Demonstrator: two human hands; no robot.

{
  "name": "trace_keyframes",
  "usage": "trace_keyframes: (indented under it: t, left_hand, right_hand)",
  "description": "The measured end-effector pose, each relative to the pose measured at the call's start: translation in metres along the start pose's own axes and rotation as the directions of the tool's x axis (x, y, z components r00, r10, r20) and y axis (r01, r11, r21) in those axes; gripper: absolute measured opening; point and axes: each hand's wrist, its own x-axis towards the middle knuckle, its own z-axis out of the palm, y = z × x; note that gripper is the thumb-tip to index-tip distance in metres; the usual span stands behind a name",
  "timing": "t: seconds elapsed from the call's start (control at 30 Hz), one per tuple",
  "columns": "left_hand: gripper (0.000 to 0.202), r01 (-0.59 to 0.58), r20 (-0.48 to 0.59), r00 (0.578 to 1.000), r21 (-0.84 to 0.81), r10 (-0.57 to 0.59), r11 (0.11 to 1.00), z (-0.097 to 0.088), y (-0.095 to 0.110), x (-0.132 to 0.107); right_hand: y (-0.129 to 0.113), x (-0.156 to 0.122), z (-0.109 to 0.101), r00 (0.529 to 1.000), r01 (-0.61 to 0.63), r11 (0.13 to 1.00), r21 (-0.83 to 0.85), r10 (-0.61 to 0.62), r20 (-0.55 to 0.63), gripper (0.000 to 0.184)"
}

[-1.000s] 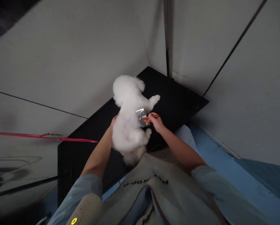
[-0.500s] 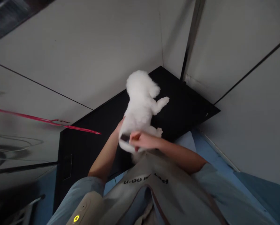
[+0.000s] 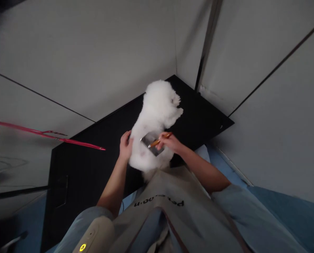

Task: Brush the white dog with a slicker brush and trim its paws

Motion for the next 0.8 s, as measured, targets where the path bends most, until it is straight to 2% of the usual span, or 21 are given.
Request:
trace_keyframes:
  t: [0.03, 0.07, 0.1, 0.13, 0.23, 0.27, 0.3, 0.37, 0.4, 0.43, 0.53, 0.6, 0.67, 0.7, 0.77, 0.8]
  left_hand:
    - [0.047, -0.065, 0.012, 0.998, 0.049, 0.065, 0.997, 0.0, 0.004, -0.009]
    - [0.053, -0.109, 0.041, 0.994, 0.093, 0.106, 0.99, 0.002, 0.006, -0.018]
    - [0.058, -0.13, 0.055, 0.991, 0.137, 0.124, 0.982, 0.004, 0.008, -0.026]
    - [0.06, -0.13, 0.054, 0.991, 0.171, 0.123, 0.977, 0.006, 0.008, -0.032]
    - [0.054, -0.08, -0.001, 0.997, 0.207, 0.082, 0.975, 0.01, 0.004, -0.041]
    - [0.052, -0.069, -0.002, 0.997, 0.207, 0.071, 0.976, 0.011, 0.002, -0.043]
    - [0.05, -0.068, 0.007, 0.998, 0.211, 0.068, 0.975, 0.012, 0.001, -0.045]
    - [0.049, -0.075, 0.009, 0.997, 0.242, 0.075, 0.967, 0.015, 0.003, -0.05]
    - [0.049, -0.08, -0.004, 0.996, 0.262, 0.084, 0.962, 0.017, 0.005, -0.053]
    - [0.048, -0.087, -0.024, 0.995, 0.278, 0.097, 0.957, 0.021, 0.008, -0.056]
    - [0.046, -0.143, -0.046, 0.986, 0.294, 0.163, 0.945, 0.029, 0.019, -0.064]
    - [0.045, -0.186, -0.032, 0.979, 0.282, 0.203, 0.941, 0.03, 0.024, -0.072]
    - [0.043, -0.193, -0.018, 0.979, 0.258, 0.204, 0.947, 0.03, 0.025, -0.088]
    - [0.04, -0.189, 0.002, 0.981, 0.232, 0.194, 0.954, 0.031, 0.024, -0.099]
    - [0.036, -0.172, 0.111, 0.981, 0.136, 0.158, 0.976, 0.041, 0.021, -0.126]
    - [0.036, -0.144, 0.201, 0.971, 0.076, 0.126, 0.987, 0.051, 0.02, -0.141]
  right_hand:
    - [0.01, -0.001, -0.004, 0.979, 0.059, 0.998, 0.036, -0.051, -0.198, 0.039]
    - [0.02, -0.004, -0.005, 0.937, 0.11, 0.993, 0.046, -0.089, -0.337, 0.04]
    - [0.031, -0.008, -0.005, 0.903, 0.147, 0.988, 0.053, -0.112, -0.414, 0.04]
    - [0.042, -0.013, -0.004, 0.893, 0.165, 0.983, 0.082, -0.114, -0.435, 0.039]
    - [0.065, -0.032, -0.006, 0.924, 0.126, 0.944, 0.305, 0.0, -0.382, 0.039]
    - [0.068, -0.037, -0.012, 0.908, 0.124, 0.925, 0.36, 0.04, -0.416, 0.04]
    - [0.068, -0.041, -0.02, 0.871, 0.151, 0.909, 0.388, 0.064, -0.487, 0.04]
    - [0.066, -0.048, -0.035, 0.764, 0.237, 0.895, 0.377, 0.068, -0.642, 0.038]
    - [0.066, -0.05, -0.039, 0.738, 0.26, 0.894, 0.364, 0.059, -0.672, 0.036]
    - [0.066, -0.052, -0.039, 0.748, 0.259, 0.895, 0.363, 0.052, -0.662, 0.033]
    - [0.075, -0.054, -0.024, 0.877, 0.14, 0.894, 0.426, 0.088, -0.473, 0.029]
    - [0.084, -0.053, -0.02, 0.917, 0.049, 0.871, 0.489, 0.155, -0.368, 0.028]
    - [0.089, -0.053, -0.03, 0.884, 0.069, 0.852, 0.518, 0.189, -0.428, 0.029]
    - [0.09, -0.053, -0.038, 0.839, 0.129, 0.85, 0.51, 0.18, -0.513, 0.029]
    - [0.089, -0.054, -0.054, 0.743, 0.263, 0.849, 0.459, 0.125, -0.657, 0.03]
    - [0.088, -0.054, -0.059, 0.744, 0.282, 0.845, 0.454, 0.107, -0.66, 0.031]
